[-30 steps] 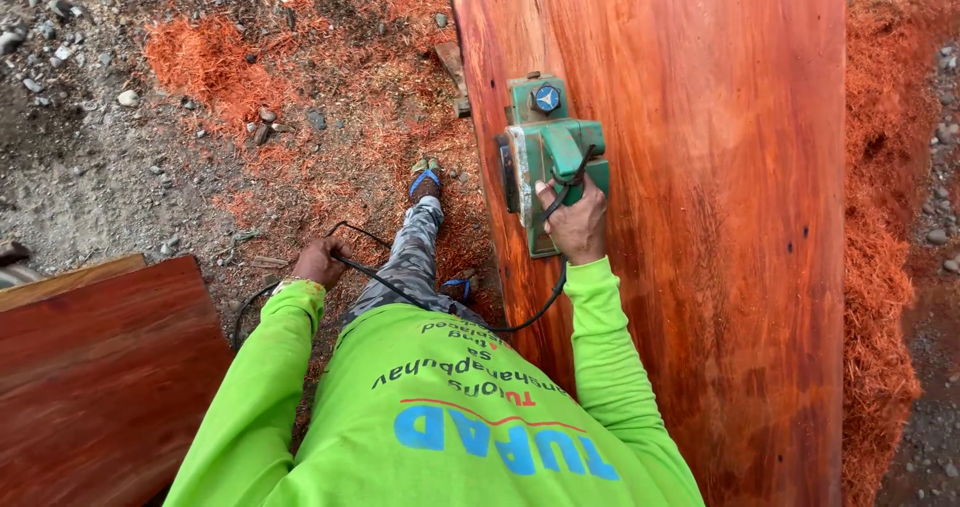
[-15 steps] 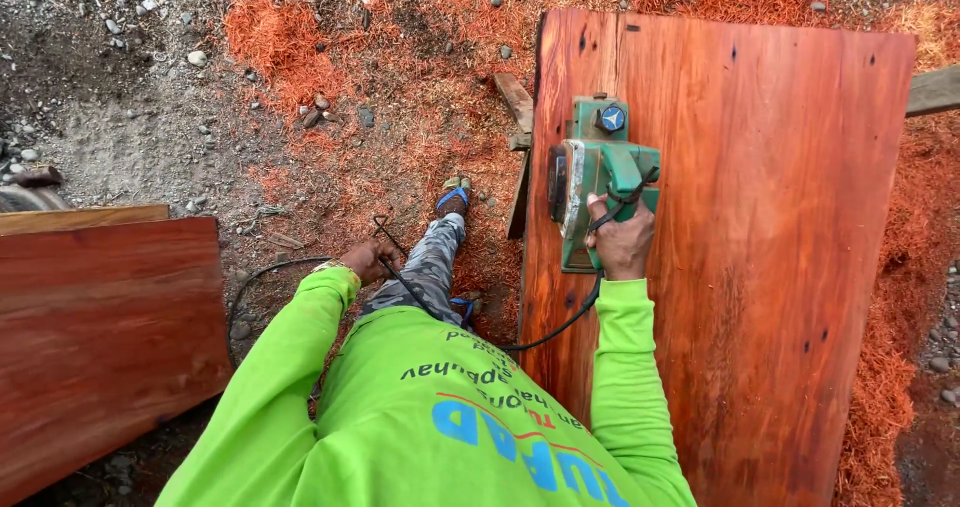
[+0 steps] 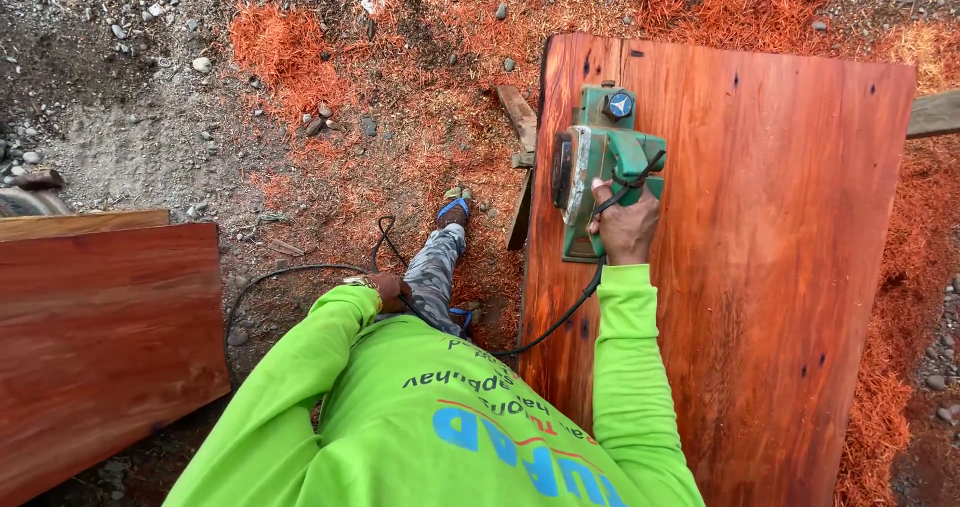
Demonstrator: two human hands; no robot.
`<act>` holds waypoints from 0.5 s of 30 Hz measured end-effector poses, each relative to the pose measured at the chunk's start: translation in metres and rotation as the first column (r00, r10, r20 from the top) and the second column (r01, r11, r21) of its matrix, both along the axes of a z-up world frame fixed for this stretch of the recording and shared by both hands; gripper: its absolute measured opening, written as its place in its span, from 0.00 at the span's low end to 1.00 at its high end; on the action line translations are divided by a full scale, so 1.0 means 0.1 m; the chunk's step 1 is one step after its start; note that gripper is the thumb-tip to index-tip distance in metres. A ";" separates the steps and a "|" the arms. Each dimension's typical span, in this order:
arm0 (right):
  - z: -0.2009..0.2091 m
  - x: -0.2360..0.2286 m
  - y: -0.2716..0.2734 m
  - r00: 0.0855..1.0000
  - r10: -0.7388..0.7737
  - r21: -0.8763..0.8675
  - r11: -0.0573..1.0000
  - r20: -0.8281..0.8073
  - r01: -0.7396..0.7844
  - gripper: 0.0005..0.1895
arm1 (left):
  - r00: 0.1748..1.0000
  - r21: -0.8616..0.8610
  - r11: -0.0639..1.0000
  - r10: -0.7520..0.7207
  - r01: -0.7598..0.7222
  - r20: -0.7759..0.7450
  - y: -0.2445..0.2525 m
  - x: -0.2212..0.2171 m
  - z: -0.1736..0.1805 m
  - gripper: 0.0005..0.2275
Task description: Smoothing a wooden board with an electric planer and marking edges with a marking gauge.
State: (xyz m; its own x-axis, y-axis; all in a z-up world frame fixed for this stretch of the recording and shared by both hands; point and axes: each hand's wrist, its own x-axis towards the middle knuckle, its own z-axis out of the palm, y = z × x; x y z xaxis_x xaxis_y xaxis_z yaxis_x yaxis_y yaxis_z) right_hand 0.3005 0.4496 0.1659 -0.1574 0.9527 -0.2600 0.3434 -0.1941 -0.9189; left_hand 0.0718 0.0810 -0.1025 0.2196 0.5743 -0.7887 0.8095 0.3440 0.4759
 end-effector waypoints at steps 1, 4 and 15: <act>0.00 -0.02 0.02 1.000 0.001 0.001 1.000 0.000 -0.001 0.06 | 1.000 0.001 1.000 0.001 -0.001 0.000 0.01 0.02 0.01 0.22; 0.00 -0.08 0.10 1.000 -0.004 -0.006 1.000 0.008 0.004 0.06 | 0.977 0.049 0.982 -0.177 0.184 -0.118 0.03 0.06 0.02 0.21; 0.09 -0.30 0.35 1.000 0.003 -0.002 1.000 -0.019 -0.003 0.06 | 0.959 -0.175 0.954 0.211 -0.245 -0.190 0.06 -0.06 -0.12 0.28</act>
